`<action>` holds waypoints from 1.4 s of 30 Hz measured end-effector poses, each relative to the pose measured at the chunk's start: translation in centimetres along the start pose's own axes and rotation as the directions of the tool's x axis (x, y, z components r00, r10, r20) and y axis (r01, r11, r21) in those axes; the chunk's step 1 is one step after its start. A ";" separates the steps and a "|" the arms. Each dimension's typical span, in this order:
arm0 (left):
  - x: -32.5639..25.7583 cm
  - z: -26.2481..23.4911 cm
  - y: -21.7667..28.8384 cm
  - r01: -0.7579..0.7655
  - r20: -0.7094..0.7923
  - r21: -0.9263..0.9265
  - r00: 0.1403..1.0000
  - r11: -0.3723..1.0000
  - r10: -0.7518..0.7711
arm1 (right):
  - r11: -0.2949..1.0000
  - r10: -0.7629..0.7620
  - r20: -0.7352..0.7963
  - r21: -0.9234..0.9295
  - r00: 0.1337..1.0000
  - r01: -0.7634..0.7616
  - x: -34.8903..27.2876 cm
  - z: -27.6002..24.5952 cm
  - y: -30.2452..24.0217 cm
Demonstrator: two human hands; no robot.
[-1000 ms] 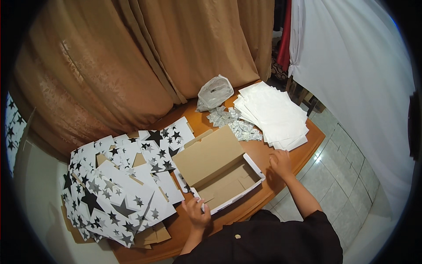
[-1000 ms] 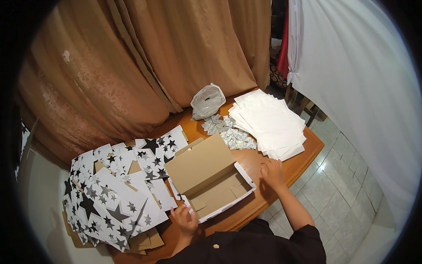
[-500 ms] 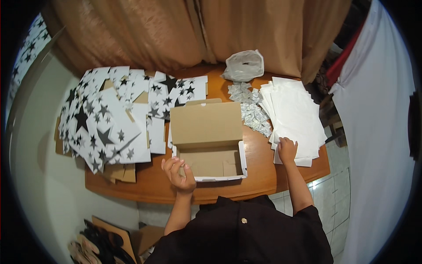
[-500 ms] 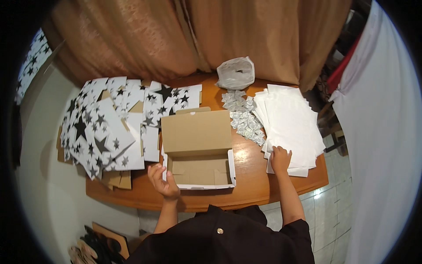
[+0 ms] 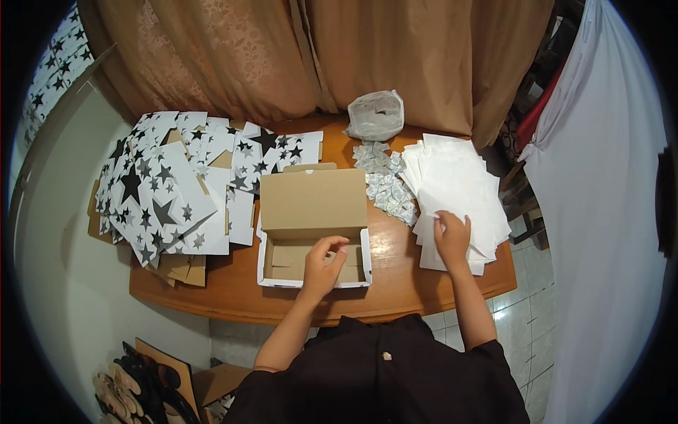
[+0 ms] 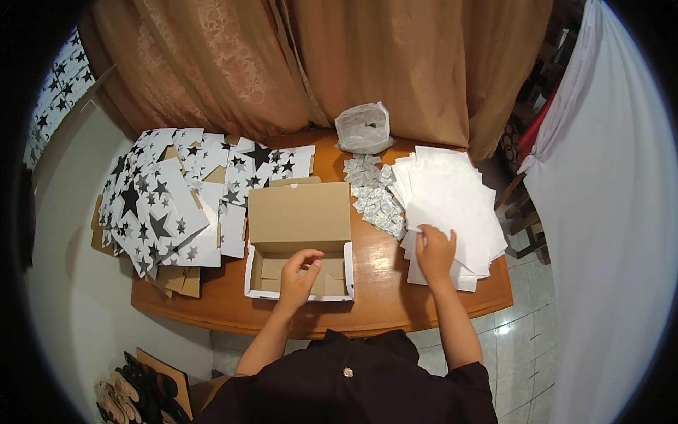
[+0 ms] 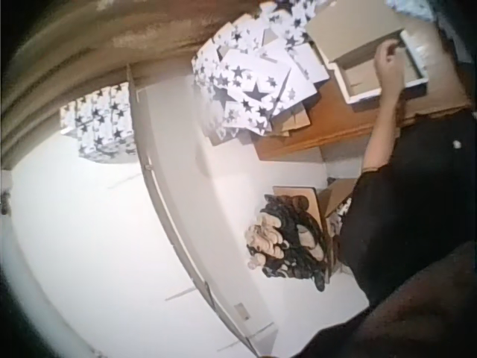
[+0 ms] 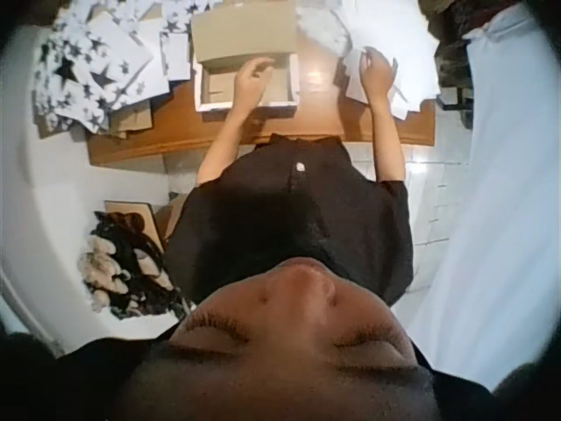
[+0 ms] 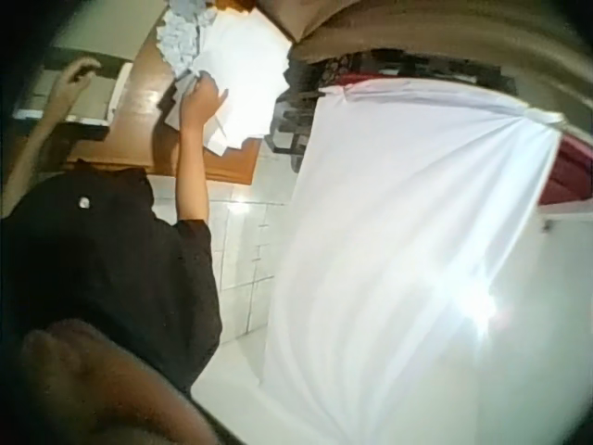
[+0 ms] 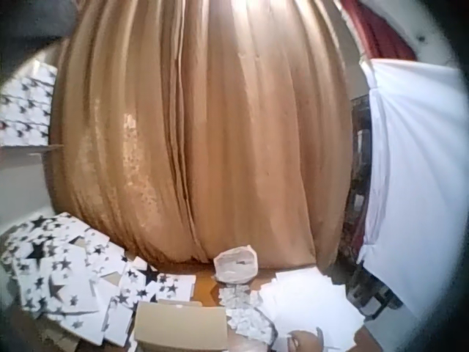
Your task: Assembling cardboard shoe boxes and placing tissue paper inside before stacking them on a shelf.
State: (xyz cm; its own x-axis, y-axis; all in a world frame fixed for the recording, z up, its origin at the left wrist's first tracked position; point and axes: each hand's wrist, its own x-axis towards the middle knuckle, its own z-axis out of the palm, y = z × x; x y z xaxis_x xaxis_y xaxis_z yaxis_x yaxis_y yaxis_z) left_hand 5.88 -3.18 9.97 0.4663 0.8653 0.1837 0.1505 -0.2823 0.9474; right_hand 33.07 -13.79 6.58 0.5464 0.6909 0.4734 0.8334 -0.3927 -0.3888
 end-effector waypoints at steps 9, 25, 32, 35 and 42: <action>4.6 -2.4 -3.2 0.676 0.584 -0.155 0.651 0.720 -0.486 | 0.870 -0.448 0.179 0.311 0.876 0.382 -8.8 -2.1 -14.9; 3.6 -15.5 -11.9 0.249 0.009 -0.152 0.968 0.956 -0.251 | 0.953 -0.158 0.428 0.301 0.890 0.024 -8.7 2.2 -17.8; 0.7 -14.7 -13.5 0.264 -0.023 -0.058 0.964 0.963 -0.266 | 0.948 -0.243 0.370 0.288 0.897 0.138 -9.4 3.8 -21.5; 0.8 -15.4 -12.5 0.292 -0.009 -0.175 0.954 0.940 -0.299 | 0.931 -0.309 0.421 0.316 0.853 0.181 -8.5 2.8 -23.5; 3.5 -15.2 -1.6 0.057 0.030 -0.238 0.998 0.970 -0.052 | 0.159 -0.165 0.573 0.819 0.803 -0.552 -3.0 3.8 -28.9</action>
State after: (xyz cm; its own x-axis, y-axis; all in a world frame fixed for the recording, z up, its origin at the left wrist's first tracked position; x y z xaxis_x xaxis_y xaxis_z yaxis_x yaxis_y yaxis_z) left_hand -6.01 6.61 13.08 0.4839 0.8659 0.1266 -0.0346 -0.1256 0.9915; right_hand 7.02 -2.22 13.40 0.2536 0.9673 -0.0086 -0.2363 0.0533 -0.9702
